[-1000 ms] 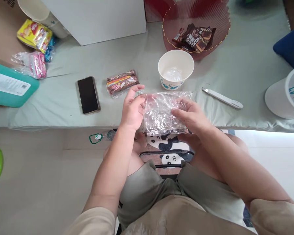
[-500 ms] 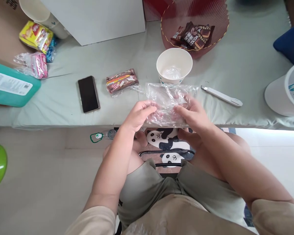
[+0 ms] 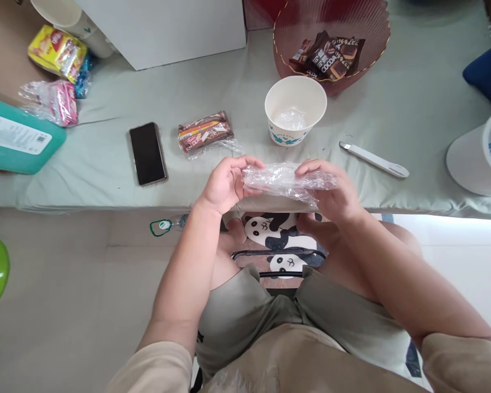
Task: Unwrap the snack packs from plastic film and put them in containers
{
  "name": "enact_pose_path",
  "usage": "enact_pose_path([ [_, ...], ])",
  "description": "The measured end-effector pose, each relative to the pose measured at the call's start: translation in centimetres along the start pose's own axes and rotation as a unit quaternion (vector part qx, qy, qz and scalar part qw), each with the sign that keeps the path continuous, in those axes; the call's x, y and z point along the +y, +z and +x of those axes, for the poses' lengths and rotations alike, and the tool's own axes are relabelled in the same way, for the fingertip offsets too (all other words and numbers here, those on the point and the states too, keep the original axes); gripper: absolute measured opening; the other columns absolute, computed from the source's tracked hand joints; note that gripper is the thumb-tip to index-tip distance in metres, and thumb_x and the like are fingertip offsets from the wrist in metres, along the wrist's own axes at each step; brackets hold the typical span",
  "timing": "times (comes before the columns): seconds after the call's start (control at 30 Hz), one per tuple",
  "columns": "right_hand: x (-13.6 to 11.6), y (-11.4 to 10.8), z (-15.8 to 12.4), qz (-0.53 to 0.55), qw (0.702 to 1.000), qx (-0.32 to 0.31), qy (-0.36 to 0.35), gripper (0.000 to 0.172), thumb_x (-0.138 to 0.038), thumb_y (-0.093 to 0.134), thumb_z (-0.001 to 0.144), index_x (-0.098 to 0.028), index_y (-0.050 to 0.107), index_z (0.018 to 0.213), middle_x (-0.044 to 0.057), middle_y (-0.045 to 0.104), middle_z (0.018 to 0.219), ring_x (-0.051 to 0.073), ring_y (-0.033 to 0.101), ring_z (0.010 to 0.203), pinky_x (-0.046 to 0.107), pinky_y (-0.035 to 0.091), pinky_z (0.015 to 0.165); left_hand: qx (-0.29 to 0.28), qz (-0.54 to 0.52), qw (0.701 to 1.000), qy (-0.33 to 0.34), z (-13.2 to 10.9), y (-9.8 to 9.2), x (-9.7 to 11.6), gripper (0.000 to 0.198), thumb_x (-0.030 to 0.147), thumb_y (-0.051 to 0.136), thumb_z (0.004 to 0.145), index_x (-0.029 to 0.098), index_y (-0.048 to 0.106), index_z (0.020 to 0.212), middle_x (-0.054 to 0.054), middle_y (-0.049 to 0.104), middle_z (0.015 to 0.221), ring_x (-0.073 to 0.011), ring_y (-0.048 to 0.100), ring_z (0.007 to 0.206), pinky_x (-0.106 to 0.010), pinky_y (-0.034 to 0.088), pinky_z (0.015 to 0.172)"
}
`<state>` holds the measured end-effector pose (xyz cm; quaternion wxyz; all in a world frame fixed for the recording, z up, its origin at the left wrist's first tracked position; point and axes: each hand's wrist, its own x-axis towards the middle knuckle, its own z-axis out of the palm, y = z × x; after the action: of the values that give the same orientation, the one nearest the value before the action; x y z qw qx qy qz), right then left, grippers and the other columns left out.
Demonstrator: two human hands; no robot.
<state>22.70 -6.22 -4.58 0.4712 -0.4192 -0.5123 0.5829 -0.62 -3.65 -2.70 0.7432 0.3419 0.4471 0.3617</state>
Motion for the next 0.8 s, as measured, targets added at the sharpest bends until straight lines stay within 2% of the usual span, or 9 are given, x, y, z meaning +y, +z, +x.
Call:
enact_pose_path([
  [0.07, 0.4, -0.6, -0.1, -0.047, 0.998, -0.036, -0.033, 0.053, -0.076, 0.056, 0.085, -0.029, 0.080, 0.089, 0.007, 0.067, 0.106, 0.026, 0.063, 0.102, 0.044, 0.054, 0.090, 0.001, 0.019, 1.000, 0.005, -0.1, 0.0, -0.1, 0.032, 0.050, 0.065, 0.081, 0.020, 0.071, 0.091, -0.002, 0.070, 0.080, -0.0150, 0.068, 0.065, -0.027, 0.057, 0.058],
  [0.13, 0.9, -1.2, -0.2, -0.095, 0.993, -0.056, -0.043, 0.066, -0.082, 0.043, 0.090, -0.029, 0.081, 0.082, 0.008, 0.064, 0.119, 0.029, 0.060, 0.116, 0.049, 0.048, 0.107, 0.008, 0.052, 0.998, 0.027, -0.3, 0.0, -0.3, 0.030, 0.037, 0.077, 0.074, 0.022, 0.072, 0.099, 0.000, 0.070, 0.085, -0.0117, 0.065, 0.067, -0.023, 0.054, 0.059],
  [0.27, 1.1, -1.7, 0.1, -0.113, 0.992, 0.017, -0.054, 0.051, -0.074, 0.058, 0.090, -0.028, 0.079, 0.081, 0.007, 0.067, 0.119, 0.028, 0.062, 0.121, 0.050, 0.045, 0.115, -0.009, 0.133, 0.989, 0.059, -0.8, 0.3, -0.7, 0.048, 0.013, 0.072, 0.066, 0.024, 0.073, 0.112, 0.001, 0.072, 0.091, -0.0111, 0.064, 0.072, -0.022, 0.051, 0.063],
  [0.33, 0.9, -1.4, 0.3, -0.062, 0.998, 0.013, -0.007, 0.041, -0.067, 0.070, 0.085, -0.028, 0.077, 0.098, 0.007, 0.070, 0.119, 0.026, 0.066, 0.115, 0.047, 0.053, 0.105, -0.042, 0.172, 0.982, 0.071, -0.9, 0.6, -0.9, 0.052, 0.012, 0.069, 0.067, 0.024, 0.072, 0.118, -0.001, 0.074, 0.095, -0.0131, 0.066, 0.076, -0.023, 0.051, 0.066],
  [0.43, 0.1, -0.3, 0.3, 0.000, 0.986, -0.107, 0.132, 0.056, -0.061, 0.079, 0.079, -0.025, 0.067, 0.120, 0.006, 0.073, 0.105, 0.021, 0.071, 0.088, 0.038, 0.060, 0.075, -0.063, 0.213, 0.968, 0.118, -0.5, 1.0, -1.4, 0.058, 0.014, 0.070, 0.071, 0.026, 0.069, 0.127, -0.003, 0.074, 0.105, -0.0137, 0.066, 0.079, -0.024, 0.053, 0.068],
  [0.53, -1.0, 0.7, 0.1, -0.064, 0.956, -0.196, 0.206, 0.042, -0.049, 0.082, 0.075, -0.019, 0.068, 0.102, 0.001, 0.068, 0.077, 0.015, 0.061, 0.062, 0.029, 0.048, 0.053, -0.002, 0.257, 0.948, 0.189, 0.6, 0.3, -2.3, 0.061, 0.017, 0.070, 0.077, 0.032, 0.063, 0.135, -0.004, 0.072, 0.115, -0.0124, 0.066, 0.076, -0.024, 0.052, 0.065],
  [0.63, -1.8, 1.1, 0.0, -0.142, 0.942, -0.209, 0.219, 0.028, -0.043, 0.076, 0.077, -0.019, 0.063, 0.076, -0.001, 0.060, 0.064, 0.012, 0.053, 0.056, 0.027, 0.041, 0.052, 0.129, 0.317, 0.898, 0.275, 1.8, -1.0, -3.2, 0.054, 0.022, 0.067, 0.085, 0.035, 0.058, 0.137, -0.004, 0.069, 0.115, -0.0128, 0.067, 0.079, -0.026, 0.053, 0.067],
  [0.73, -1.7, 1.0, -0.1, -0.150, 0.944, -0.197, 0.217, 0.028, -0.044, 0.073, 0.078, -0.019, 0.061, 0.073, -0.001, 0.058, 0.064, 0.013, 0.053, 0.059, 0.027, 0.040, 0.054, 0.274, 0.372, 0.796, 0.391, 1.5, -1.3, -3.4, 0.033, 0.027, 0.060, 0.093, 0.029, 0.060, 0.126, -0.005, 0.069, 0.110, -0.0167, 0.068, 0.096, -0.030, 0.056, 0.081],
  [0.8, -1.4, 1.0, -0.1, -0.135, 0.951, -0.190, 0.205, 0.027, -0.044, 0.071, 0.080, -0.019, 0.061, 0.076, -0.002, 0.057, 0.065, 0.012, 0.052, 0.060, 0.027, 0.040, 0.055, 0.288, 0.416, 0.728, 0.463, 0.5, -0.4, -3.2, 0.017, 0.029, 0.057, 0.095, 0.026, 0.064, 0.110, -0.005, 0.070, 0.104, -0.0194, 0.068, 0.101, -0.036, 0.056, 0.090],
])
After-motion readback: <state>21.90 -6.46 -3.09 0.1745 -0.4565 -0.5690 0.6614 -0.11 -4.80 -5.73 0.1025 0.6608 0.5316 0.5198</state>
